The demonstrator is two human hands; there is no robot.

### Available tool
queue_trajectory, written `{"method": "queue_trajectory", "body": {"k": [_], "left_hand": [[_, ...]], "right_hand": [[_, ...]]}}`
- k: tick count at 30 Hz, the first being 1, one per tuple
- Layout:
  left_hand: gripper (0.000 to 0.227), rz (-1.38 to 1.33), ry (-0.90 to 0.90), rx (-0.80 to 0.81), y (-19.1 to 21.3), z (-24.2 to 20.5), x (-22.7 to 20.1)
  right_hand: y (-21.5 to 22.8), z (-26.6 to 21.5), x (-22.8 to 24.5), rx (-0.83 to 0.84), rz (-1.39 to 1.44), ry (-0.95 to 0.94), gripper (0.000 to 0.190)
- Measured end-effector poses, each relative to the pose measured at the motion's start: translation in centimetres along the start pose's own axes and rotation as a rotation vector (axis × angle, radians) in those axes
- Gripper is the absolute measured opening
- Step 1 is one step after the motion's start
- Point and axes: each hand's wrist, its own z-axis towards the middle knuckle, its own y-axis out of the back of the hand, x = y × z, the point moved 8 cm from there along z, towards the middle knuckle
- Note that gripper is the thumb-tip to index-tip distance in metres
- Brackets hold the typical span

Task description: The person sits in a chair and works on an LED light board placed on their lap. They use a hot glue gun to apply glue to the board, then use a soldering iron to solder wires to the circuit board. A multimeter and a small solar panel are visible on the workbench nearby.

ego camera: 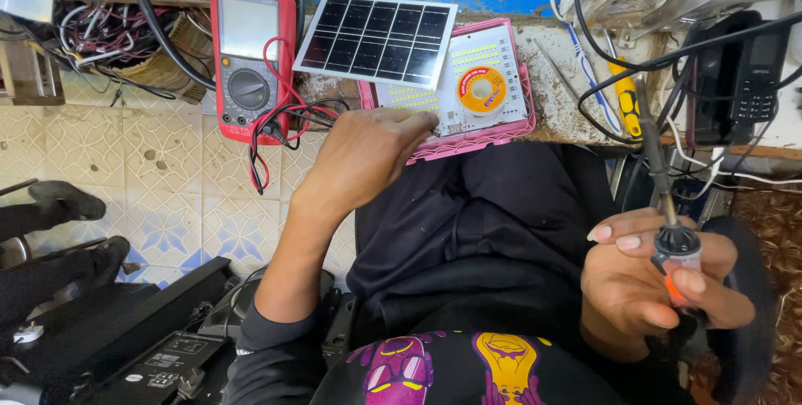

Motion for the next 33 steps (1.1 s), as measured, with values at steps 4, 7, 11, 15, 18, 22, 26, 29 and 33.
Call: {"method": "queue_trajectory", "body": {"k": [4,7,11,15,18,22,26,29,33], "left_hand": [[0.029,-0.025,0.034,-0.028,0.2,0.1,0.0],[0.025,-0.041,0.026,-0.037,0.5,0.1,-0.3],[0.027,-0.049,-0.01,-0.051,-0.3,0.1,-0.3],[0.029,-0.019,0.001,-0.071,-0.4,0.4,-0.5],[0.028,-0.033,0.006,-0.11,-0.4,0.4,-0.4],[0.025,-0.114,-0.002,-0.095,-0.3,0.2,0.0],[0.019,-0.214,-0.029,-0.067,0.0,0.0,0.7],[0.026,-0.275,-0.112,-0.032,0.6,-0.1,0.6],[0.025,-0.338,-0.117,-0.021,1.2,-0.3,0.9]], "right_hand": [[0.2,-0.2,0.0,-0.008,-0.003,-0.023,0.03],[-0.2,-0.1,-0.1,0.006,-0.02,-0.033,0.03],[-0.7,0.1,-0.2,0.03,-0.033,-0.014,0.03],[-0.8,-0.5,-0.2,0.022,0.019,-0.06,0.029],[-1.5,-0.7,-0.3,0.074,0.015,-0.134,0.03],[-1.3,-1.0,-0.5,0.068,-0.028,-0.141,0.032],[-1.3,-1.1,-0.9,0.046,-0.01,-0.148,0.031],[-1.3,-1.2,-0.9,0.038,0.0,-0.158,0.031],[-0.9,-1.4,-0.7,0.075,0.012,-0.163,0.03]]}}
